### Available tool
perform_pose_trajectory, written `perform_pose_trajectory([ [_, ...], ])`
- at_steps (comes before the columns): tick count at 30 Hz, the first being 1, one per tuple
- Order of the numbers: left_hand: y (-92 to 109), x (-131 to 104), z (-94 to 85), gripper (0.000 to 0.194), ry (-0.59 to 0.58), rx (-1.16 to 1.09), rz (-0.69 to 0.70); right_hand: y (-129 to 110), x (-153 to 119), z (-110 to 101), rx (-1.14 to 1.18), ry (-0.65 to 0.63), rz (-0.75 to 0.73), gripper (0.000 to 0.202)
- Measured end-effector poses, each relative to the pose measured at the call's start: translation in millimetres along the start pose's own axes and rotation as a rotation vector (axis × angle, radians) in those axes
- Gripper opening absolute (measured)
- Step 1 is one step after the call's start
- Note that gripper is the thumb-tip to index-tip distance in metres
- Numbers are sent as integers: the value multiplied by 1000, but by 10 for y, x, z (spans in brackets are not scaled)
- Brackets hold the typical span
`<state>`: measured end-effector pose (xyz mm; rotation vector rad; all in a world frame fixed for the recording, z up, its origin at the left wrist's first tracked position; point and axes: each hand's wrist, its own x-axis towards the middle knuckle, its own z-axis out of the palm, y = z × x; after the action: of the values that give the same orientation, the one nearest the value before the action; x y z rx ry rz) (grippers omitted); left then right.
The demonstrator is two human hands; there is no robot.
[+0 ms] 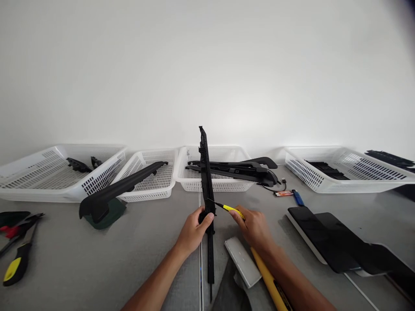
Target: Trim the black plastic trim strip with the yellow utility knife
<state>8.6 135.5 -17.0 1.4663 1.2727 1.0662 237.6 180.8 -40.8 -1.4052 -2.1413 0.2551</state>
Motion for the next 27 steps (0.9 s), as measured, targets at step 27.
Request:
perform_pose_trajectory([
  [27,-36,25,-24,48,62,-73,22,11,33,-182,96,-32,25,73],
])
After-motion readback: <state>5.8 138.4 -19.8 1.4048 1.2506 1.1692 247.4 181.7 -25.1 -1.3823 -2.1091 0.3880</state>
